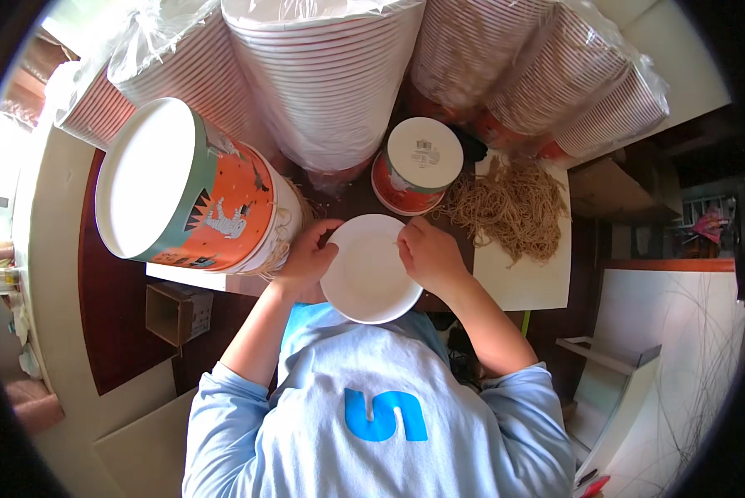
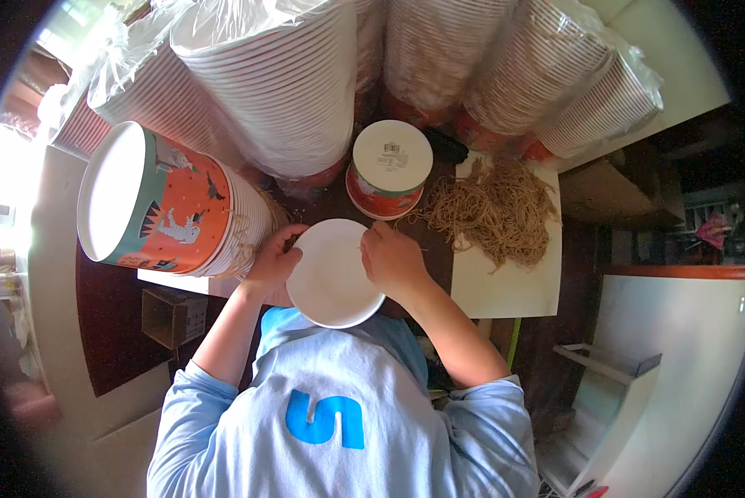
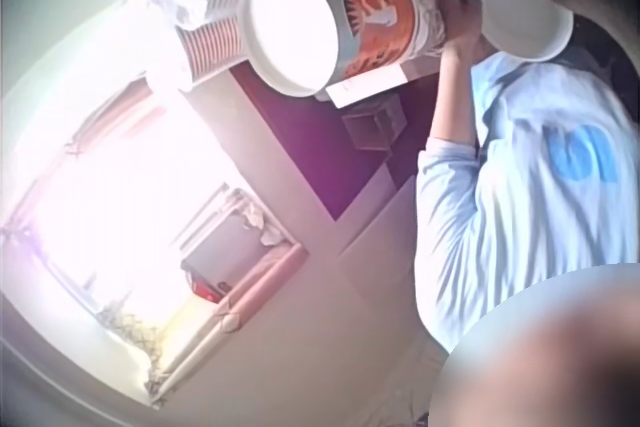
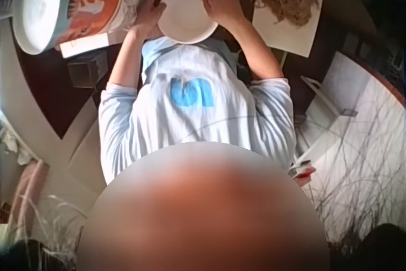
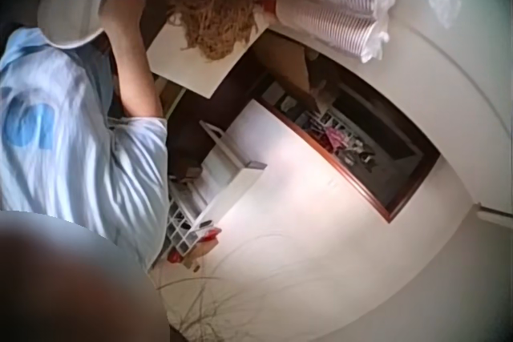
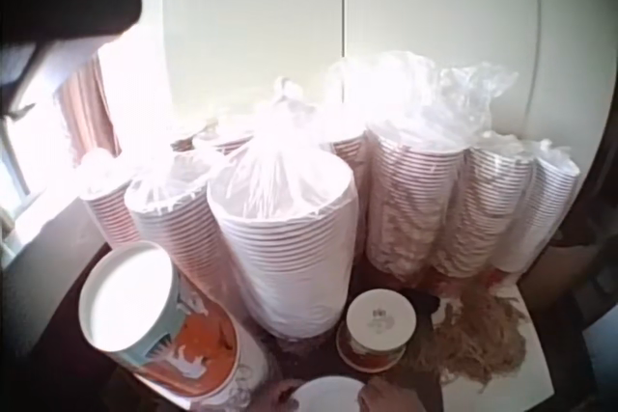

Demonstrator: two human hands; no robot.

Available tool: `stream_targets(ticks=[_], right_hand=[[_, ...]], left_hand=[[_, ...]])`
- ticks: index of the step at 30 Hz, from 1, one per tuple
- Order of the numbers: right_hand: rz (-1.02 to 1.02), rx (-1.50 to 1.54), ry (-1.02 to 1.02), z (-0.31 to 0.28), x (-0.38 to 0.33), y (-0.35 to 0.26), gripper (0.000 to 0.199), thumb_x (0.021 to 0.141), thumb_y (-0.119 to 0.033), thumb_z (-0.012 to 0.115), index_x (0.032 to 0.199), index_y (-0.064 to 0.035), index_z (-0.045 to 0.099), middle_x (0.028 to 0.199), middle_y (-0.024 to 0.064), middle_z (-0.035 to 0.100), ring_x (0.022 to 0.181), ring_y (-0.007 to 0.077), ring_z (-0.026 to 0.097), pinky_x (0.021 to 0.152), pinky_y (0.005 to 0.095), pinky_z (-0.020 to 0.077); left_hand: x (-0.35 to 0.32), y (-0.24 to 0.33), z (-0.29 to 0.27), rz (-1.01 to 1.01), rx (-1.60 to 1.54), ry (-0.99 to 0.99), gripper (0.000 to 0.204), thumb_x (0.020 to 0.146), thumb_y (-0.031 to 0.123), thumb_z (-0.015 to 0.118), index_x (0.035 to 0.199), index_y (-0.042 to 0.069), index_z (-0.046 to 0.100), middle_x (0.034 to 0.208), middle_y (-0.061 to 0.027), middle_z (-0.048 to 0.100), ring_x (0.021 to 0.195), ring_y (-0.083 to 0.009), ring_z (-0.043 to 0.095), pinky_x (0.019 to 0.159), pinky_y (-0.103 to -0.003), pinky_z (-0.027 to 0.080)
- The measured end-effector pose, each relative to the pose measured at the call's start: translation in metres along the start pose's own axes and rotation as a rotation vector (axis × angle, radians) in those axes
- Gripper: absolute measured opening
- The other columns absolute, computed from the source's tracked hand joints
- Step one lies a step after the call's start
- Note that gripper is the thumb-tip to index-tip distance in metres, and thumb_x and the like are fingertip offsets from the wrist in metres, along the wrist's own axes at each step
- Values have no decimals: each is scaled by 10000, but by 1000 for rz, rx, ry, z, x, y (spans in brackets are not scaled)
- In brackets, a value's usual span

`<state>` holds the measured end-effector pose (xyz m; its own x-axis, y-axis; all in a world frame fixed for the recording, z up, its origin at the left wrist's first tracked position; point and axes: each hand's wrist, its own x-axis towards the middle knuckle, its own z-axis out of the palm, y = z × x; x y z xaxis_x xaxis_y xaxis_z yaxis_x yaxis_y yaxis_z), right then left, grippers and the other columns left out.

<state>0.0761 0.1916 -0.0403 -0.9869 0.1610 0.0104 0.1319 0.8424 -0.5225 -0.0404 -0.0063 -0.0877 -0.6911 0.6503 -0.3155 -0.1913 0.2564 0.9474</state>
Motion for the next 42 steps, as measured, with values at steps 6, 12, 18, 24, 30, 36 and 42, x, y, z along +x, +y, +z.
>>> stream_targets(ticks=[6,12,18,24,30,36,42], right_hand=[[3,-30,-4,5,0,2,47,783,-90,581,800,-52,561,836,87,547,755,288,591,629,393,490],[-4,-50,2,6,0,2,52,782,-98,585,801,-55,563,833,83,545,749,281,589,627,394,489],[-52,-42,51,10,1,4,55,778,-99,590,797,-59,557,823,80,543,741,278,589,612,390,486],[-92,-80,66,11,3,5,62,771,-100,594,797,-62,553,817,78,541,741,275,585,610,387,484],[-108,-185,79,16,12,23,74,767,-110,607,796,-51,574,860,88,556,768,283,585,641,396,491],[-13,274,97,13,7,-5,83,759,-127,595,805,-60,612,926,119,557,824,308,581,685,416,484],[110,401,4,47,7,-14,113,792,-147,590,843,-52,625,940,119,564,875,302,578,740,392,474]], left_hand=[[5,-1,-1,59,29,-49,351,794,-21,454,1135,-17,537,1067,-113,570,954,-176,562,822,-267,458],[8,-1,-1,214,210,-26,235,827,27,505,1043,-26,581,1012,-116,551,934,-203,554,799,-289,451],[10,12,7,276,389,82,145,846,119,589,909,-8,619,886,-132,580,831,-251,572,730,-311,458],[9,10,20,282,569,242,131,775,98,631,855,-4,612,835,-167,574,782,-320,568,688,-380,460],[-1,0,29,169,496,232,204,747,59,623,938,-10,603,867,-157,611,789,-275,600,707,-345,482],[-17,-16,27,-11,43,117,268,792,53,614,1046,-27,588,903,-94,644,793,-139,609,700,-260,485],[-17,-34,17,-178,-308,42,273,857,67,550,1121,2,568,906,-43,636,753,-103,587,673,-232,476]])
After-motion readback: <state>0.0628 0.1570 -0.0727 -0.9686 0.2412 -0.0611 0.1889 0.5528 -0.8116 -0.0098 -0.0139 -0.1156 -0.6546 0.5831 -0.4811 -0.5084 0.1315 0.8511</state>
